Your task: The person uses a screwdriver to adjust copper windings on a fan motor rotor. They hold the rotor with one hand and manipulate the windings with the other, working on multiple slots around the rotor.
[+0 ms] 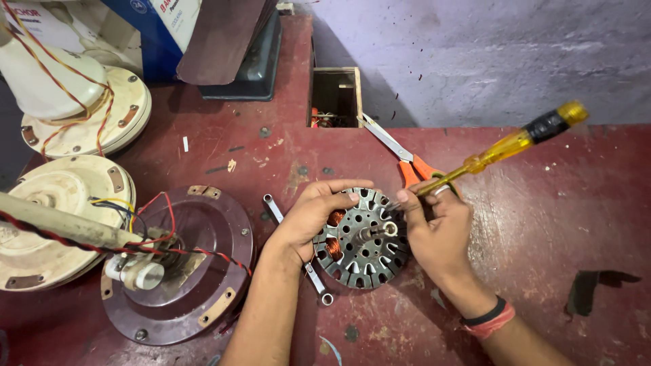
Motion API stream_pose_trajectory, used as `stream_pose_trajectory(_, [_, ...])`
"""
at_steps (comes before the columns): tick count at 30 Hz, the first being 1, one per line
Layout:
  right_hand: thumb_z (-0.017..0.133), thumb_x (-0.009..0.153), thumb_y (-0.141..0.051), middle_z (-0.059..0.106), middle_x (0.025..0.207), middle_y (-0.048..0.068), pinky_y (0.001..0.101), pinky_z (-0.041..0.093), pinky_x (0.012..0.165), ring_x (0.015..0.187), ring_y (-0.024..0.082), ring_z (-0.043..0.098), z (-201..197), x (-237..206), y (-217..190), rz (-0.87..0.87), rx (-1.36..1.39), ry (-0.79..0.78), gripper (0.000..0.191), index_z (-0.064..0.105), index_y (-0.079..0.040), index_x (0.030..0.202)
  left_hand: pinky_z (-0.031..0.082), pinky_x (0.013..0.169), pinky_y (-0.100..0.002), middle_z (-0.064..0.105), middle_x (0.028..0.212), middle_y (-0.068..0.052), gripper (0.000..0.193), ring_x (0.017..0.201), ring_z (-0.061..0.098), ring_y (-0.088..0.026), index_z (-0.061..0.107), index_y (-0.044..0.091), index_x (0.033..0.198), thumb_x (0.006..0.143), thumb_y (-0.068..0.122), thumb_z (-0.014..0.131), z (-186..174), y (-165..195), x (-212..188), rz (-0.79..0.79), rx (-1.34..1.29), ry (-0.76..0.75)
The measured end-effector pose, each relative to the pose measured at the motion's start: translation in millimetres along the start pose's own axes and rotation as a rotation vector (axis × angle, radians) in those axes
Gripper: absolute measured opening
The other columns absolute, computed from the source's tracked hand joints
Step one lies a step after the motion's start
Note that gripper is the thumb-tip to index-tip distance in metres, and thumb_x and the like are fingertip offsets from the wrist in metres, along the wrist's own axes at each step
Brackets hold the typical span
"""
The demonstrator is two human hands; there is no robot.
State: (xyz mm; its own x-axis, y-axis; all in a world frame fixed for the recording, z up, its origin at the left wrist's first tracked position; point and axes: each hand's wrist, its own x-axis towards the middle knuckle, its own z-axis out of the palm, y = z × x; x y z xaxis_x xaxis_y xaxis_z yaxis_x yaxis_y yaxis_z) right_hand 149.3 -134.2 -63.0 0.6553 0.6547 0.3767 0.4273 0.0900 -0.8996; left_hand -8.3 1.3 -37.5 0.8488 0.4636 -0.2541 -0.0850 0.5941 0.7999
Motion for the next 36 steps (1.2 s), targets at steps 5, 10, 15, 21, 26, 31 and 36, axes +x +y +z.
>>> stream_pose_trajectory(5, [0.069,0.100,-0.010,0.065,0.075,0.000,0.0198,0.042,0.054,0.062,0.004,0.055,0.2,-2.2,1.9,0.048,0.090,-0.001,0.012,0.065,-0.002,0.094,0.062,0.076,-0.033,0.077,0.103,-0.014,0.035,0.083,0.075,-0.018,0.068,-0.006,0.126,0.093,0.001,0.059,0.5,0.0,-0.5,-0.008,0.011,-0.003])
stream_pose_trajectory(10, [0.069,0.100,-0.013,0.064,0.073,-0.001,0.0204,0.041,0.052,0.060,0.004,0.054,0.2,-1.7,1.0,0.073,0.118,-0.011,0.014,0.066,-0.002,0.093,0.062,0.077,-0.032,0.077,0.104,-0.014,0.036,0.084,0.076,-0.018,0.068,-0.007,0.127,0.093,0.001,0.059,1.8,2.2,-2.6,-0.013,0.018,0.021])
stream_pose_trajectory(15, [0.070,0.098,-0.014,0.065,0.073,0.001,0.0213,0.039,0.050,0.059,0.005,0.054,0.5,-1.0,-1.6,0.026,0.053,-0.018,0.014,0.067,-0.001,0.094,0.062,0.076,-0.032,0.078,0.103,-0.015,0.035,0.083,0.075,-0.018,0.069,-0.007,0.126,0.093,0.001,0.059,4.6,3.9,-2.6,-0.015,0.024,0.031])
stream_pose_trajectory(21, [0.068,0.100,-0.014,0.066,0.074,0.001,0.0199,0.043,0.054,0.061,0.005,0.056,1.9,-0.2,0.0,0.029,0.078,-0.034,0.015,0.066,-0.001,0.095,0.062,0.075,-0.031,0.077,0.102,-0.014,0.035,0.081,0.075,-0.017,0.070,-0.007,0.125,0.093,0.001,0.059,3.4,3.0,-2.6,-0.008,0.043,0.032])
stream_pose_trajectory(26, [0.069,0.100,-0.013,0.068,0.077,0.000,0.0193,0.044,0.056,0.064,0.003,0.057,3.9,-0.2,-0.7,0.129,0.148,0.034,0.014,0.065,-0.001,0.095,0.062,0.076,-0.031,0.078,0.103,-0.013,0.035,0.082,0.076,-0.017,0.068,-0.007,0.125,0.092,0.002,0.059,2.4,2.0,-1.1,-0.020,0.022,0.019])
stream_pose_trajectory(31, [0.070,0.099,-0.013,0.066,0.075,0.000,0.0198,0.039,0.053,0.061,0.004,0.054,4.1,0.2,-1.7,0.103,0.104,0.025,0.013,0.066,-0.002,0.093,0.062,0.076,-0.032,0.078,0.103,-0.014,0.035,0.082,0.075,-0.017,0.069,-0.007,0.125,0.092,0.001,0.060,2.7,1.5,-0.6,-0.003,0.031,0.027])
stream_pose_trajectory(36, [0.068,0.099,-0.013,0.064,0.072,0.000,0.0198,0.038,0.049,0.059,0.003,0.054,4.6,-0.6,1.6,0.074,0.079,0.018,0.012,0.065,-0.004,0.093,0.062,0.076,-0.032,0.078,0.104,-0.013,0.035,0.082,0.075,-0.017,0.069,-0.006,0.125,0.092,0.001,0.061,2.9,1.7,-1.6,-0.001,0.041,0.028])
